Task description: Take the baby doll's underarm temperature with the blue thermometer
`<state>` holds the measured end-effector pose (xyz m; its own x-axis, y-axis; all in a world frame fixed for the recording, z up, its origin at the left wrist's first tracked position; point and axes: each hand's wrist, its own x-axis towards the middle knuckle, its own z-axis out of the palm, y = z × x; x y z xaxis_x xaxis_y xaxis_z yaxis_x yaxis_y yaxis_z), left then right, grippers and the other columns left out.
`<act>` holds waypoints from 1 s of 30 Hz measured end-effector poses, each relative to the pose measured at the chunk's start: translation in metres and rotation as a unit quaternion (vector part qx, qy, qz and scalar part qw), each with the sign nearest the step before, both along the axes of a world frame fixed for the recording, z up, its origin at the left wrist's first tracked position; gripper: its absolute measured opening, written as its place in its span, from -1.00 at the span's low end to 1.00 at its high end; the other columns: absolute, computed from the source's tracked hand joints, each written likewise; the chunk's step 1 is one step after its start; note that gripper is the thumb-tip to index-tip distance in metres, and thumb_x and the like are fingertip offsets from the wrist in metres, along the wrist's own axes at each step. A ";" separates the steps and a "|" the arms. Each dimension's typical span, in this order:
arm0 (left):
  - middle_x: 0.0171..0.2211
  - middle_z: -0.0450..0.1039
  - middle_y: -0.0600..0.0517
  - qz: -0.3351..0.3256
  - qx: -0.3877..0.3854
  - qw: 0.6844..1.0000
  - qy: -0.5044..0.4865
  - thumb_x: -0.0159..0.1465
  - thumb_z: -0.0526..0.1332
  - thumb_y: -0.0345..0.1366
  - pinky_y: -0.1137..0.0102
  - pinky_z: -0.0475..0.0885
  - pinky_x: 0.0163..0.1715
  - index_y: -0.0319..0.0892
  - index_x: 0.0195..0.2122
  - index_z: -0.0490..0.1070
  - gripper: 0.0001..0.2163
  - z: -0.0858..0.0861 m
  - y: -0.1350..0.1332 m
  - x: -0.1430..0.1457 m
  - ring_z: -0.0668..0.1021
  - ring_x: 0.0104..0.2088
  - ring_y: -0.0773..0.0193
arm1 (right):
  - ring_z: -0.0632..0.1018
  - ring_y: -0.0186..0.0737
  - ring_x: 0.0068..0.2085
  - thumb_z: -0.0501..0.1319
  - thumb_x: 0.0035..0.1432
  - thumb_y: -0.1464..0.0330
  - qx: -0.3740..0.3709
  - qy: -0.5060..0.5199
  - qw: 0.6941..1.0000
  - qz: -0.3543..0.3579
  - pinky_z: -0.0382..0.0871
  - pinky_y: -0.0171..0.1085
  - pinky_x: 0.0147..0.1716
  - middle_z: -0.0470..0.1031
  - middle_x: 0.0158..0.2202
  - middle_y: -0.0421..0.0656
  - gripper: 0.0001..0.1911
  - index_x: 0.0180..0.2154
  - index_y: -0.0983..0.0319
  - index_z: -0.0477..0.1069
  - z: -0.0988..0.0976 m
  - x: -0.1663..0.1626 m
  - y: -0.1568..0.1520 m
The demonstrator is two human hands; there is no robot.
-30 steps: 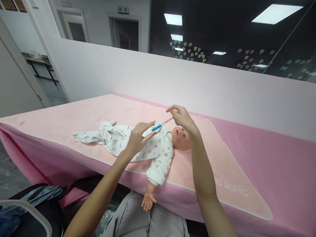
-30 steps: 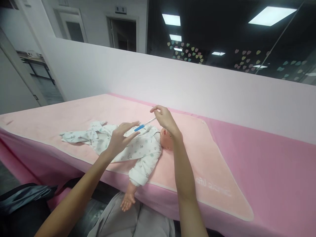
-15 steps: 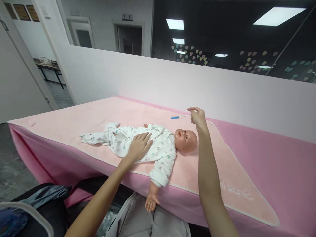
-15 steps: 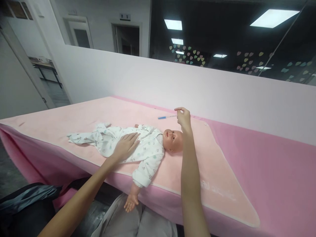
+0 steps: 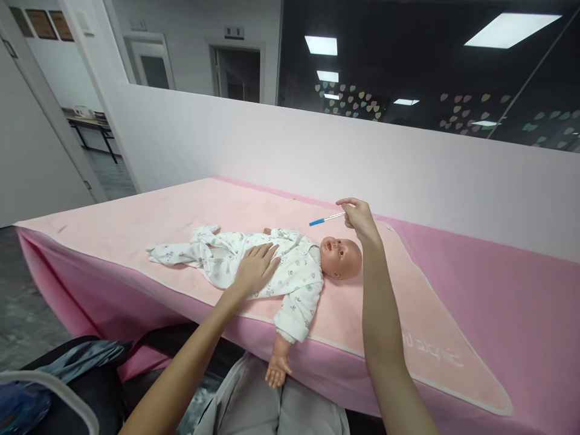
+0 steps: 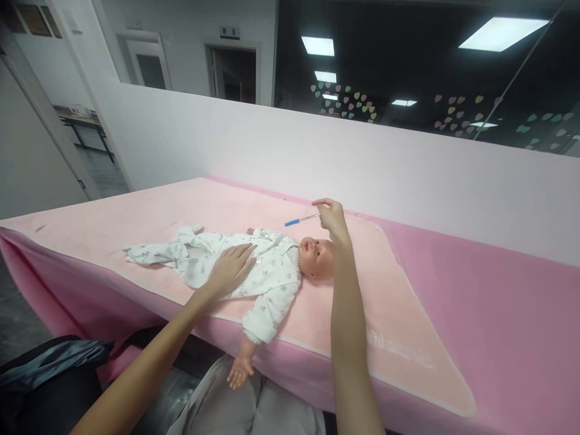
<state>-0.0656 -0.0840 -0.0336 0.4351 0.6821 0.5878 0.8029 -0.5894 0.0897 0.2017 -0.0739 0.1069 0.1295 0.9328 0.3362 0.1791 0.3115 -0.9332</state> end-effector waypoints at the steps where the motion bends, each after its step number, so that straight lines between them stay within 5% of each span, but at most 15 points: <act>1: 0.08 0.31 -0.07 -0.001 0.000 1.000 -0.001 0.34 -0.17 -0.14 0.21 0.17 0.05 -0.16 0.11 0.23 -0.58 0.000 0.000 0.000 0.31 0.09 0.11 | -0.05 -0.56 -0.73 0.11 -0.05 0.42 -0.001 -0.004 1.000 -0.001 -0.17 -0.47 -0.75 -0.09 -0.75 -0.45 -0.84 -0.35 0.27 0.38 0.000 -0.001 0.000; 18: 0.08 0.31 -0.08 0.000 -0.002 1.000 0.004 0.34 -0.18 -0.15 0.20 0.16 0.05 -0.19 0.11 0.23 -0.58 0.000 0.000 0.001 0.31 0.09 0.11 | 0.00 -0.52 -0.75 0.04 -0.09 0.45 -0.009 -0.103 0.992 -0.069 -0.13 -0.44 -0.75 -0.06 -0.76 -0.42 -0.78 -0.38 0.27 0.42 -0.009 -0.015 0.013; 30: 0.08 0.31 -0.06 0.003 0.008 1.000 -0.005 0.34 -0.17 -0.15 0.21 0.17 0.06 -0.16 0.12 0.22 -0.58 -0.002 -0.001 0.001 0.32 0.08 0.12 | 0.04 -0.50 -0.71 0.01 -0.04 0.43 0.081 -0.153 0.982 -0.075 -0.09 -0.44 -0.71 -0.04 -0.73 -0.39 -0.75 -0.37 0.24 0.44 0.004 -0.035 -0.006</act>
<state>-0.0646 -0.0846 -0.0352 0.4257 0.6749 0.6028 0.8052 -0.5865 0.0880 0.1664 -0.0803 0.1108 0.1306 0.8420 0.5235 0.4982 0.4008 -0.7689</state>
